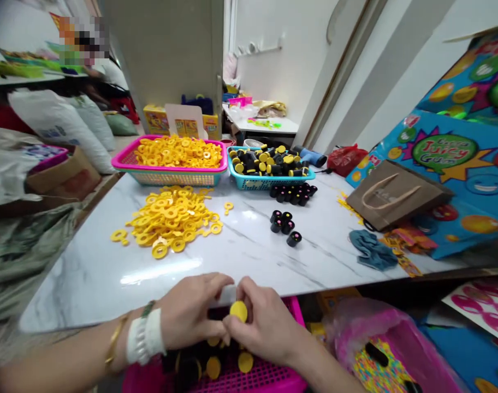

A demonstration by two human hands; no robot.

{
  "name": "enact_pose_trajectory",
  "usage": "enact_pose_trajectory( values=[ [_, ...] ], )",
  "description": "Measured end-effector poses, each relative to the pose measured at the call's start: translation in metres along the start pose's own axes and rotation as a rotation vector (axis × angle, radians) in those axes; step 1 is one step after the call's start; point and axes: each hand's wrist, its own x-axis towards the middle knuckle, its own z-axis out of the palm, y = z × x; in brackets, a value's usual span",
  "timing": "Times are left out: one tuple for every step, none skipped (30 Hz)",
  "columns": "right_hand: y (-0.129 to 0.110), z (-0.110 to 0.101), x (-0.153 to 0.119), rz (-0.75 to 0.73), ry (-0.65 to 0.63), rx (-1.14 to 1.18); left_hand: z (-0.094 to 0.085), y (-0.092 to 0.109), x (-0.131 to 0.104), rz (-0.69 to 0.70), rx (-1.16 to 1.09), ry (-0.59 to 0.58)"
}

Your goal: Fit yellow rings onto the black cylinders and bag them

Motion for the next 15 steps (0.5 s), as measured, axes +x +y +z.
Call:
enact_pose_trajectory(
  values=[
    [0.002,0.001,-0.010,0.013,-0.025,-0.022,-0.007,-0.005,-0.008,-0.011,0.071,0.066],
    [0.004,0.002,-0.017,0.027,-0.042,-0.044,-0.015,-0.014,-0.014,-0.048,0.170,0.153],
    [0.007,0.002,-0.023,0.042,-0.052,-0.063,-0.021,-0.024,-0.018,-0.103,0.285,0.230],
    [0.009,0.001,-0.026,0.054,-0.059,-0.069,-0.026,-0.035,-0.019,-0.165,0.391,0.275],
    [0.011,0.001,-0.026,0.061,-0.058,-0.065,-0.029,-0.046,-0.019,-0.211,0.474,0.292],
    [0.013,0.000,-0.025,0.062,-0.046,-0.054,-0.030,-0.055,-0.017,-0.237,0.537,0.292],
    [0.015,0.000,-0.023,0.053,-0.021,-0.042,-0.028,-0.062,-0.015,-0.238,0.580,0.286],
    [0.016,-0.001,-0.020,0.033,0.011,-0.034,-0.025,-0.067,-0.013,-0.217,0.614,0.283],
    [0.017,-0.002,-0.017,0.004,0.048,-0.025,-0.021,-0.068,-0.011,-0.182,0.650,0.286],
    [0.018,-0.003,-0.014,-0.028,0.088,-0.012,-0.017,-0.067,-0.010,-0.143,0.692,0.291],
    [0.019,-0.004,-0.011,-0.059,0.130,0.005,-0.013,-0.065,-0.009,-0.101,0.735,0.293],
    [0.019,-0.006,-0.008,-0.083,0.175,0.025,-0.010,-0.061,-0.009,-0.059,0.771,0.296],
    [0.020,-0.008,-0.006,-0.096,0.225,0.047,-0.007,-0.057,-0.009,-0.019,0.796,0.300],
    [0.020,-0.010,-0.003,-0.100,0.277,0.069,-0.005,-0.054,-0.007,0.018,0.806,0.305],
    [0.020,-0.012,-0.001,-0.099,0.329,0.085,-0.004,-0.050,-0.006,0.043,0.796,0.303]
  ],
)
